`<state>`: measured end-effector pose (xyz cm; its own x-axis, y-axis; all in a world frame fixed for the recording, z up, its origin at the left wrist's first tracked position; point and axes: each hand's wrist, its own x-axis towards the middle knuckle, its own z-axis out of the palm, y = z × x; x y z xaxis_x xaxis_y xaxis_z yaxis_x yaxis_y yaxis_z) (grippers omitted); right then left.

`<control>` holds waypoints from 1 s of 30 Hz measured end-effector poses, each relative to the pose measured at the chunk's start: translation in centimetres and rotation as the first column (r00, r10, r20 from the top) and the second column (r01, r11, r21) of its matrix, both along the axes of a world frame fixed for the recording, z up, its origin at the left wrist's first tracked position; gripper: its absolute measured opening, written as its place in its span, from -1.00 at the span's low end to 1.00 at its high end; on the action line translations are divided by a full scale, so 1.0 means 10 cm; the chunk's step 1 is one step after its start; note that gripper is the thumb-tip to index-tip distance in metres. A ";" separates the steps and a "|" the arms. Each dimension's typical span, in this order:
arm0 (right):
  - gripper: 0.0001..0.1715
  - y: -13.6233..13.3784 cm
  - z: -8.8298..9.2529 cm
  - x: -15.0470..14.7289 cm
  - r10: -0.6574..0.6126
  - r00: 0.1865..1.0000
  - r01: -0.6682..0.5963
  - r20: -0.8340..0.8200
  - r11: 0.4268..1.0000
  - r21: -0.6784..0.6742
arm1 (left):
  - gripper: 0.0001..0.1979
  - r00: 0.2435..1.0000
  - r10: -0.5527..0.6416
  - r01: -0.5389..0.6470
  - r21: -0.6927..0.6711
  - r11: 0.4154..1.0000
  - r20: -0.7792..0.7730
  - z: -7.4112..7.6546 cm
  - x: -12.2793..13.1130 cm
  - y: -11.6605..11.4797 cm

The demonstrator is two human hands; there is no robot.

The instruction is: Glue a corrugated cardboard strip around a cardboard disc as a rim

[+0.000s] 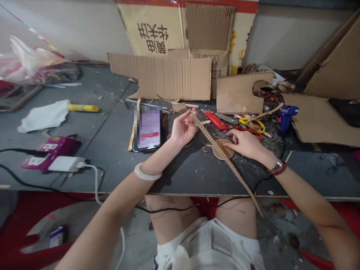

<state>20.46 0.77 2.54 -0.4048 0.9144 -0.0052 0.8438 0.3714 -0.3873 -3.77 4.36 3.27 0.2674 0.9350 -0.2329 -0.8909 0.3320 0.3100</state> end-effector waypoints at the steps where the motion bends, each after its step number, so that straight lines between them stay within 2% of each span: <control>1: -0.70 0.02 -0.04 0.00 -0.024 1.000 0.024 0.015 0.999 0.028 | -0.72 1.000 -0.009 0.009 0.014 1.000 -0.003 0.00 -0.01 0.00; 4: -0.75 0.06 -0.10 0.01 -0.149 0.988 0.138 0.045 0.973 0.184 | -0.71 0.999 -0.049 0.050 0.039 0.998 -0.020 -0.01 -0.02 0.00; 6: -0.72 0.06 -0.11 0.04 -0.167 0.986 0.156 0.022 0.956 0.249 | -0.72 0.997 -0.053 0.056 0.046 0.997 -0.061 -0.01 -0.01 -0.01; 8: -0.70 0.04 -0.08 0.06 -0.057 0.998 0.060 -0.019 0.973 0.221 | -0.73 0.994 -0.044 0.049 0.050 0.998 -0.102 0.00 0.00 -0.02; 10: -0.50 -0.01 -0.04 0.07 0.123 0.991 -0.114 -0.043 0.980 0.165 | -0.74 0.993 -0.044 0.049 0.046 0.998 -0.113 0.00 0.00 -0.02; 12: -0.30 -0.06 -0.01 0.07 0.272 0.961 -0.265 -0.046 0.957 0.121 | -0.73 0.993 -0.053 0.057 0.038 0.998 -0.105 -0.01 0.00 -0.01; 14: -0.29 -0.10 0.00 0.06 0.349 0.936 -0.343 -0.045 0.933 0.105 | -0.73 0.994 -0.057 0.061 0.037 0.997 -0.094 -0.02 0.00 -0.01; 16: -0.39 -0.12 0.00 0.04 0.378 0.925 -0.369 -0.036 0.919 0.141 | -0.73 0.995 -0.065 0.069 0.043 0.997 -0.076 -0.03 0.00 -0.01; 18: -0.53 -0.12 -0.03 0.05 0.374 0.927 -0.361 -0.020 0.906 0.222 | -0.72 0.996 -0.078 0.081 0.049 0.996 -0.048 -0.03 0.00 -0.01; 20: -0.64 -0.09 -0.05 0.08 0.322 0.947 -0.302 -0.016 0.903 0.307 | -0.72 0.995 -0.088 0.090 0.049 0.995 -0.039 -0.03 0.01 -0.02; 23: -0.73 -0.03 -0.05 0.14 0.178 0.969 -0.106 -0.170 0.925 0.365 | -0.75 0.994 -0.089 0.091 0.042 0.995 -0.064 -0.02 0.01 -0.03; 24: -0.78 -0.02 -0.03 0.15 0.129 0.950 -0.030 -0.285 0.945 0.327 | -0.75 0.994 -0.088 0.091 0.044 0.995 -0.064 -0.02 0.01 -0.03; 26: -0.80 -0.02 -0.01 0.14 0.035 0.852 0.038 -0.523 0.991 0.129 | -0.74 0.995 -0.091 0.093 0.054 0.994 -0.043 -0.03 0.01 -0.03; 28: -0.72 -0.04 -0.01 0.06 -0.023 0.782 -0.065 -0.622 0.991 -0.118 | -0.73 0.995 -0.090 0.092 0.058 0.994 -0.040 -0.02 0.01 -0.03; 30: -0.64 -0.07 -0.05 -0.04 0.023 0.825 -0.200 -0.565 0.946 -0.253 | -0.73 0.994 -0.080 0.083 0.049 0.995 -0.069 -0.02 0.00 -0.03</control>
<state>20.08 0.09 2.05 -0.5195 0.8545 -0.0072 0.4172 0.2463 -0.8748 -3.73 4.10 3.12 0.3285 0.9221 -0.2046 -0.8382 0.3844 0.3869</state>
